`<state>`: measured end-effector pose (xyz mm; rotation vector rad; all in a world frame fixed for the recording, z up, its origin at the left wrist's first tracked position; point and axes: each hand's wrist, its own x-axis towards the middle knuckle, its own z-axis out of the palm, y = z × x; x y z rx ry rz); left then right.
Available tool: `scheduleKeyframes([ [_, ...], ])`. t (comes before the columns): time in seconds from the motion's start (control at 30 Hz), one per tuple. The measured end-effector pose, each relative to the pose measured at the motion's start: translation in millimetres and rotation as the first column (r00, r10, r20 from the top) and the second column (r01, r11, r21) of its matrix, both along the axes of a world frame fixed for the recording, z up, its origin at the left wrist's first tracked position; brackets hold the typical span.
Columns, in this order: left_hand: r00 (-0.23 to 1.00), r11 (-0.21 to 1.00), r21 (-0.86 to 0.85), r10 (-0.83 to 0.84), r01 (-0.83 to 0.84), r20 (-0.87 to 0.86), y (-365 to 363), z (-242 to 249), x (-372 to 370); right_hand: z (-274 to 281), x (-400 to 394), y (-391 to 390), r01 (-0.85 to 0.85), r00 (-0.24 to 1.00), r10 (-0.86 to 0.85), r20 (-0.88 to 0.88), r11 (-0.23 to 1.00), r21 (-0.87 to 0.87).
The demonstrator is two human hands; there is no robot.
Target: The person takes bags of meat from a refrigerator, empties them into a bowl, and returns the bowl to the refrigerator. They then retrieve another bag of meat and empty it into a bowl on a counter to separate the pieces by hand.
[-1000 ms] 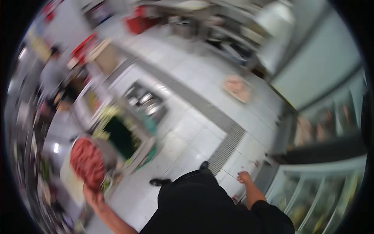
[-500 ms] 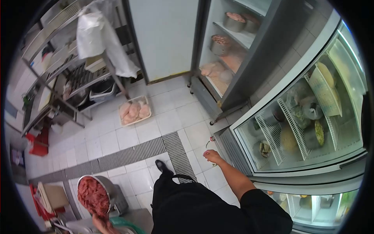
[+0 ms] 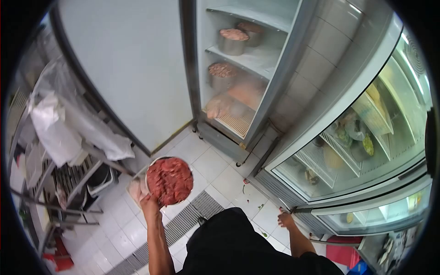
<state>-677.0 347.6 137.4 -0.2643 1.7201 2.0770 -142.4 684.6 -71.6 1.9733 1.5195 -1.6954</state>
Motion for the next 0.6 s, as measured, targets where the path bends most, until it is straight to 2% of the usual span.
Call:
scheduleKeyframes([
  [0.07, 0.996, 0.996, -0.014, -0.092, 0.091, -0.017, 51, -6, -47, -9, 8, -31, 0.089, 0.996, -0.089, 0.009, 0.994, -0.068],
  [0.23, 0.947, 0.949, 0.008, -0.315, 0.316, -0.070, 214, 87, -108, -31, -16, -72, 0.277, 0.960, -0.264, 0.097, 0.947, -0.164],
  [0.3, 0.913, 0.914, 0.074, -0.389, 0.399, -0.122, 280, 115, -128, -45, -31, -68, 0.384, 0.920, -0.390, 0.023, 0.892, -0.238],
  [0.33, 0.899, 0.896, 0.115, -0.411, 0.429, -0.150, 312, 128, -135, -50, -41, -61, 0.389, 0.917, -0.400, 0.008, 0.888, -0.246],
  [0.43, 0.844, 0.839, 0.123, -0.509, 0.530, -0.169, 405, 162, -158, -65, -75, -38, 0.413, 0.908, -0.420, 0.005, 0.892, -0.185],
  [0.53, 0.820, 0.818, 0.112, -0.538, 0.564, -0.197, 483, 178, -171, -63, -101, -5, 0.469, 0.851, -0.484, -0.201, 0.875, -0.120],
  [0.6, 0.799, 0.803, 0.089, -0.561, 0.589, -0.217, 530, 181, -181, -49, -117, 18, 0.490, 0.834, -0.497, -0.240, 0.867, -0.091],
])
